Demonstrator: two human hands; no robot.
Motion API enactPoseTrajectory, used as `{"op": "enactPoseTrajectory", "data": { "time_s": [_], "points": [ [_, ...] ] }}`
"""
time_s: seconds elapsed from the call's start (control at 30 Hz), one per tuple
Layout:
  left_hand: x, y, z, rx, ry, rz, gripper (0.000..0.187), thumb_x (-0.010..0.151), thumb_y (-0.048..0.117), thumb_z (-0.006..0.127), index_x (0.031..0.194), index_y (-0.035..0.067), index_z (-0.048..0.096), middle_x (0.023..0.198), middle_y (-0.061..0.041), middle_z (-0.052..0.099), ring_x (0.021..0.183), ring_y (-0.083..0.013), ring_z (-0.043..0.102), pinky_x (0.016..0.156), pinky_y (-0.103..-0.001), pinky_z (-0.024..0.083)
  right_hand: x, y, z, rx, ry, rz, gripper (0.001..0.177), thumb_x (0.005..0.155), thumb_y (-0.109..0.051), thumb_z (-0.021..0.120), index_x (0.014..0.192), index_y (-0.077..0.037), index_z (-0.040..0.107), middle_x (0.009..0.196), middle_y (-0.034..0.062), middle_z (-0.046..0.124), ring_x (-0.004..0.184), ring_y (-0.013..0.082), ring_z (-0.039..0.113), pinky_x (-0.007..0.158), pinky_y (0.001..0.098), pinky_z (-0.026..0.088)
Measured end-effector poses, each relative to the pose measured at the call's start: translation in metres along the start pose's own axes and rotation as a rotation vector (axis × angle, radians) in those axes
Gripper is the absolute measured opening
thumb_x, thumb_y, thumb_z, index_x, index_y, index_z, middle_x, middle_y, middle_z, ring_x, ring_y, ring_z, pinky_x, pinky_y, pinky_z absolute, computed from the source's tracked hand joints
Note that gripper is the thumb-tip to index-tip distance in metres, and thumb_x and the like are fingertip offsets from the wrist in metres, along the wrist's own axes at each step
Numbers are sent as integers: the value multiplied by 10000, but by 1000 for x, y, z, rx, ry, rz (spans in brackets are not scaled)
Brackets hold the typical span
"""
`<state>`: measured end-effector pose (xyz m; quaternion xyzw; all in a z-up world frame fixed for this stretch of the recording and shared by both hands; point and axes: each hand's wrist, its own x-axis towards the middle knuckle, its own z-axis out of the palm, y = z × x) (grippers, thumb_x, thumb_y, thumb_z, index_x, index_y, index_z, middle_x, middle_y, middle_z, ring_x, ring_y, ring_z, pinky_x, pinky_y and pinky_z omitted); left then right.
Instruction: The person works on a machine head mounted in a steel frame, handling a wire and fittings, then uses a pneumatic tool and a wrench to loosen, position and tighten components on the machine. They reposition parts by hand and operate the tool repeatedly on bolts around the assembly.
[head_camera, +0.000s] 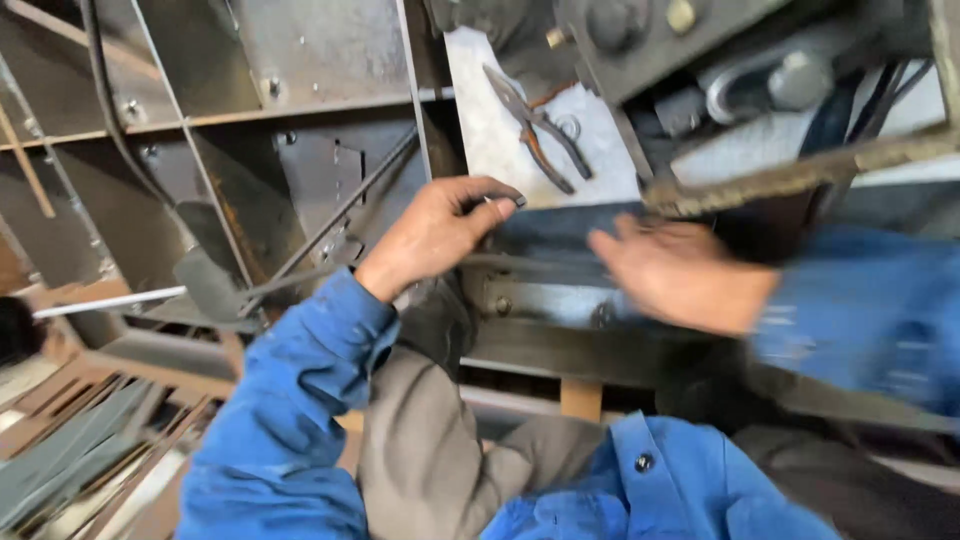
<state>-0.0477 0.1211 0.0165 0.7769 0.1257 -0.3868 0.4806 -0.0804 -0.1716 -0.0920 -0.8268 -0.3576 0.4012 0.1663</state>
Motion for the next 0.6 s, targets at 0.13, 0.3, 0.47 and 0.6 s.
{"op": "enactPoseTrajectory", "data": {
  "time_s": [0.13, 0.3, 0.47, 0.6],
  "points": [
    [8, -16, -7, 52, 64, 213, 244, 986, 221, 669, 1149, 62, 756, 943, -40, 774, 839, -90, 679, 783, -288, 548, 65, -65, -67, -131, 440, -10, 824, 801, -312, 766, 1508, -56, 427, 1183, 280, 577, 929, 416, 617, 576, 501, 552],
    [0, -6, -14, -5, 62, 189, 265, 978, 232, 656, 1173, 78, 750, 889, -84, 754, 772, -123, 641, 752, -301, 553, 123, -41, -24, -131, 450, 169, 871, 746, -224, 803, 1514, -110, 410, 1193, 258, 534, 973, 437, 617, 647, 520, 559],
    [6, -13, -14, -30, 82, 193, 261, 976, 233, 658, 1167, 82, 750, 835, -83, 737, 706, -124, 611, 700, -304, 547, 132, -31, -18, 37, 472, 207, 958, 688, -312, 878, 1442, -8, 371, 1067, 306, 539, 874, 488, 600, 655, 567, 534],
    [7, -5, -18, 30, 126, 240, 258, 973, 237, 658, 1153, 75, 745, 807, -67, 724, 657, -118, 592, 655, -302, 527, 119, -25, -10, 955, 425, 148, 630, 863, -271, 665, 1395, -120, 363, 921, 142, 547, 727, 268, 552, 548, 377, 454]
  ]
}}
